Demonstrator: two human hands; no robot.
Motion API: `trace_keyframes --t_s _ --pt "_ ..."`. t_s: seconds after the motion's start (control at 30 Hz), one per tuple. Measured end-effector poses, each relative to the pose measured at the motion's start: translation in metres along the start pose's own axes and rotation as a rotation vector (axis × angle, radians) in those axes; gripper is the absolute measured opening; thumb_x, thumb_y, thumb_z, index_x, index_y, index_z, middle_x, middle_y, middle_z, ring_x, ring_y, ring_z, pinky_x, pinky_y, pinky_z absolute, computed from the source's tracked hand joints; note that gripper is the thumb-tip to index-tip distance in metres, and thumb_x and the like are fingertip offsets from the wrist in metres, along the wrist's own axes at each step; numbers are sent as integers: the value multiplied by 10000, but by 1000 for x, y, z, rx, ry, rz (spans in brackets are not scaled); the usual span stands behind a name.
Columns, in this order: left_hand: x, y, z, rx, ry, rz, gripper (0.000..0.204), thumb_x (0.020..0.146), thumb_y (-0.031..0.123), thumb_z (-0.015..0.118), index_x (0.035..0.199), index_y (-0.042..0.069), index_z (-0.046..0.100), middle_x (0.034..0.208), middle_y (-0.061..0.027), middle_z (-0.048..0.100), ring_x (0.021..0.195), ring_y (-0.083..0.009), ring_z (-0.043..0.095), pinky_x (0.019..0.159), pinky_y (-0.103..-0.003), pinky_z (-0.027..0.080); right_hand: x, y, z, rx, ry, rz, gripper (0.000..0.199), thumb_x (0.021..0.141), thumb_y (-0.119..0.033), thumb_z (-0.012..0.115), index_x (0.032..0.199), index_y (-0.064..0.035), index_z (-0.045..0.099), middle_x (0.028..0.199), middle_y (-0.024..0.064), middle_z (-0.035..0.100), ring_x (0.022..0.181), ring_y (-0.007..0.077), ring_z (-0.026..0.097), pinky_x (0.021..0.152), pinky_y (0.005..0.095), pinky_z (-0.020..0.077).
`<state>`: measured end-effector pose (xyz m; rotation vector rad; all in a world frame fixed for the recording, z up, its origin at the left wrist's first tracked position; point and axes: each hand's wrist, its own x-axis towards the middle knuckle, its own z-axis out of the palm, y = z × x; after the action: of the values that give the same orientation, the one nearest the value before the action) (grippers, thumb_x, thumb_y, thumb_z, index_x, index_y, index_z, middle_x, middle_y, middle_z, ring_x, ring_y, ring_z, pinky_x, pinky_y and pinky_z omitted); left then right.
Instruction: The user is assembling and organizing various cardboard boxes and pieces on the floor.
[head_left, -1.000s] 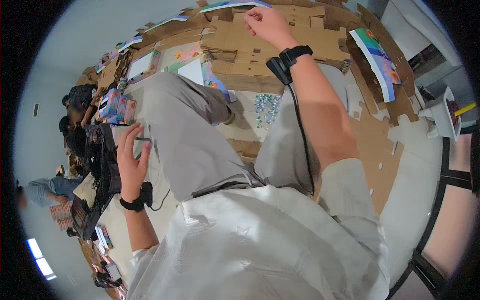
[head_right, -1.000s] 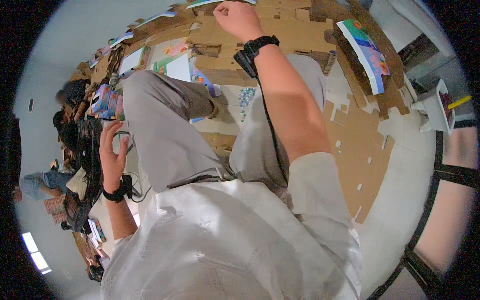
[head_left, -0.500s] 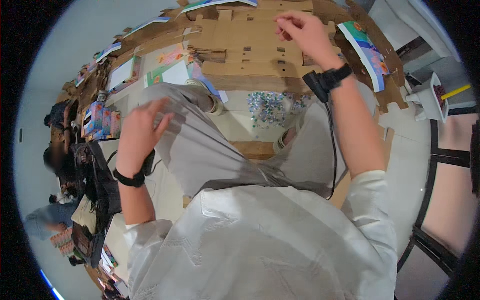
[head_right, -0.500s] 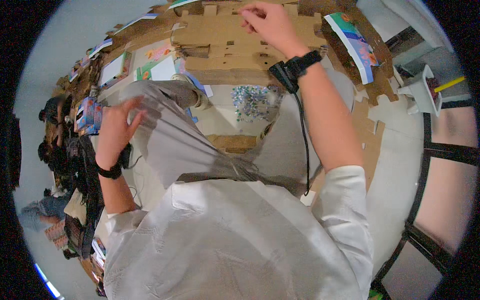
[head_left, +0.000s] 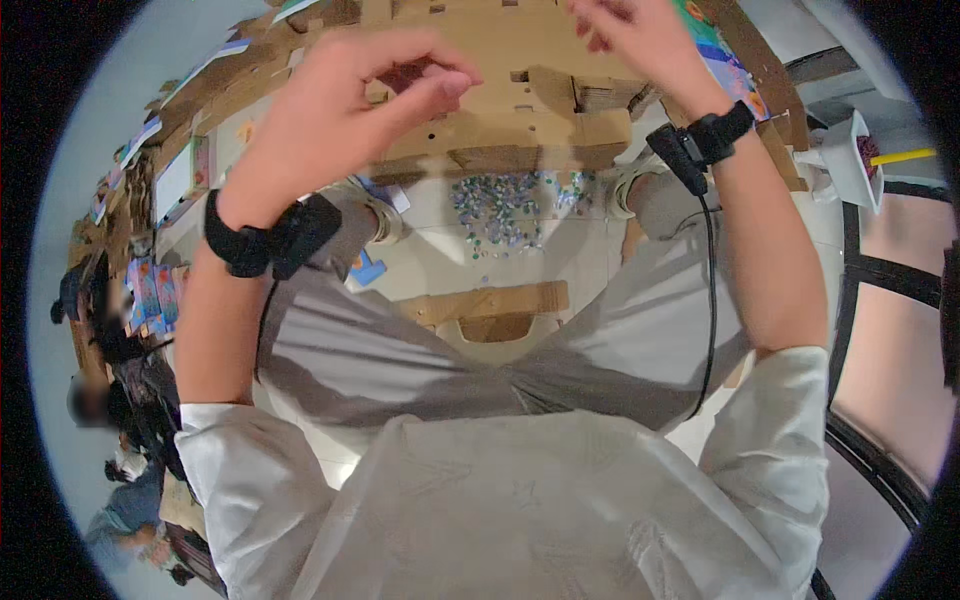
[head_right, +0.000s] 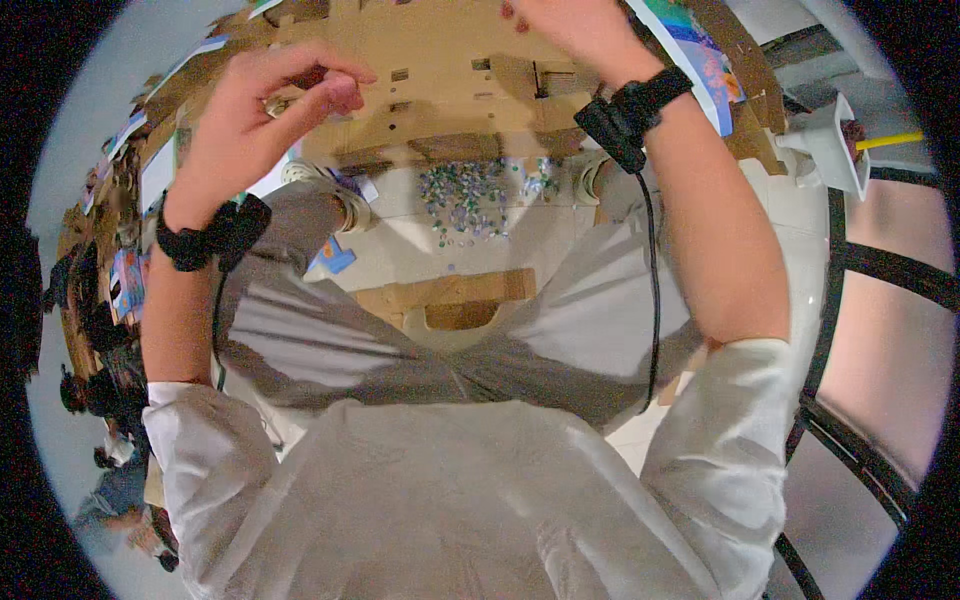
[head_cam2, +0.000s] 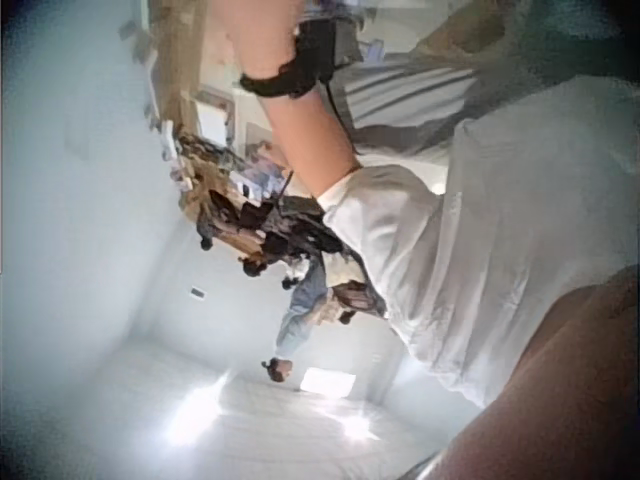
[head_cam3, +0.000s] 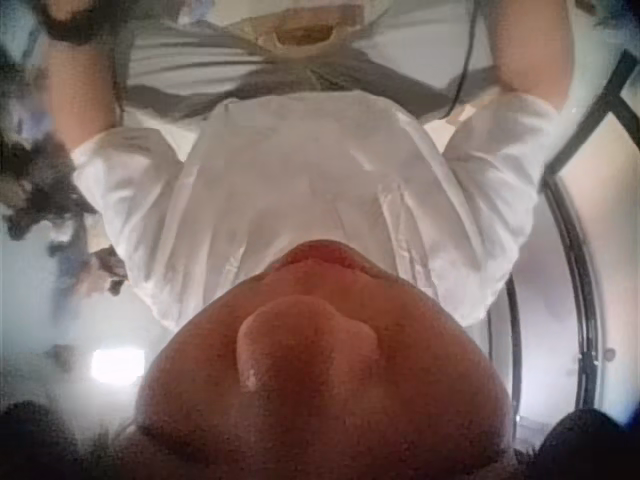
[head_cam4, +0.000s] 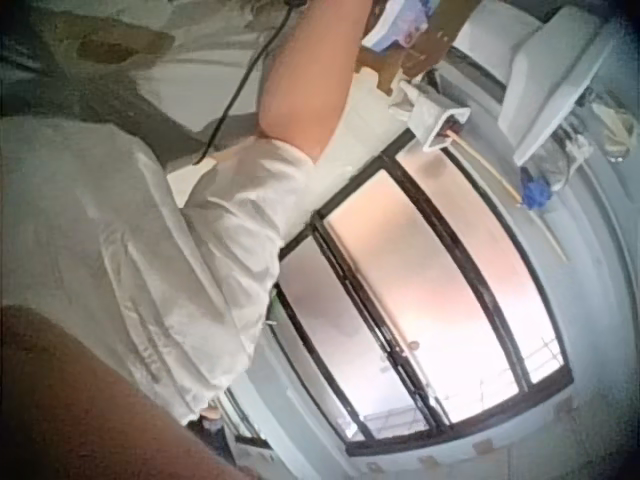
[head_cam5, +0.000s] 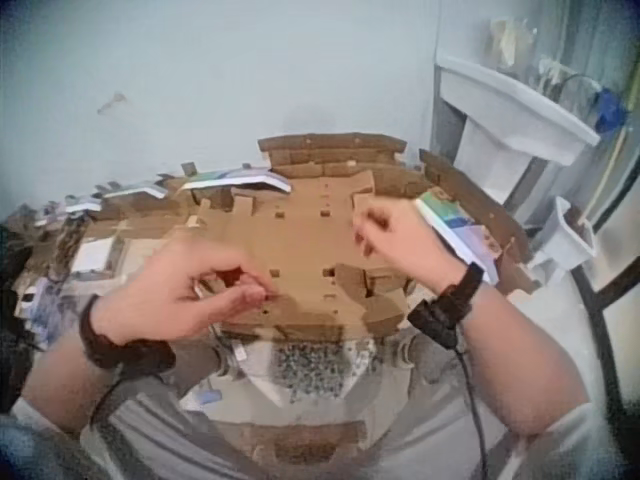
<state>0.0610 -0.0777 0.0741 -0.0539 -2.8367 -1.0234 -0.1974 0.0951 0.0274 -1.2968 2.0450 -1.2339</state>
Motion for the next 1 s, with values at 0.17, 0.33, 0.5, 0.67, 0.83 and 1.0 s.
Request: trace_keyframes --t_s 0.17,0.33,0.5,0.67,0.83,1.0 --pt "17 -82 66 -162 -11 -290 215 1001 212 649 1077 24 721 907 -128 744 814 -220 698 740 -357 550 24 134 51 -292 -288 43 296 982 -279 597 1034 -30 747 825 187 726 760 265 743 697 448 589" --pt "-16 -69 130 187 -414 56 94 861 131 655 923 60 649 841 -91 675 834 -316 685 748 -464 547 55 219 112 -804 -475 -23 205 968 -222 599 1024 -90 746 918 164 746 873 386 710 810 486 563" --pt "-39 -29 151 65 -455 386 143 816 193 646 899 77 660 845 -58 631 846 -251 653 762 -382 538 110 279 152 -698 -395 -44 244 980 -275 559 1004 -81 703 948 203 734 887 415 705 785 522 560" --pt "-31 -22 140 81 -541 435 187 813 199 642 914 48 685 834 -60 649 846 -232 656 734 -355 525 141 318 160 -759 -565 -100 294 834 -249 815 1018 -81 659 968 117 705 941 366 682 841 463 540" --pt "-23 -12 143 -14 -524 429 167 825 214 636 854 56 684 819 -63 650 823 -240 656 744 -359 489 147 330 157 -670 -565 -153 497 715 -294 928 996 -57 594 910 152 702 903 393 688 747 505 526" --pt "-22 -1 150 -51 -498 449 193 839 238 619 843 55 682 809 -62 645 815 -233 655 760 -366 458 150 325 158 -626 -636 -83 511 700 -287 912 991 -54 562 923 138 672 883 372 654 761 463 506"
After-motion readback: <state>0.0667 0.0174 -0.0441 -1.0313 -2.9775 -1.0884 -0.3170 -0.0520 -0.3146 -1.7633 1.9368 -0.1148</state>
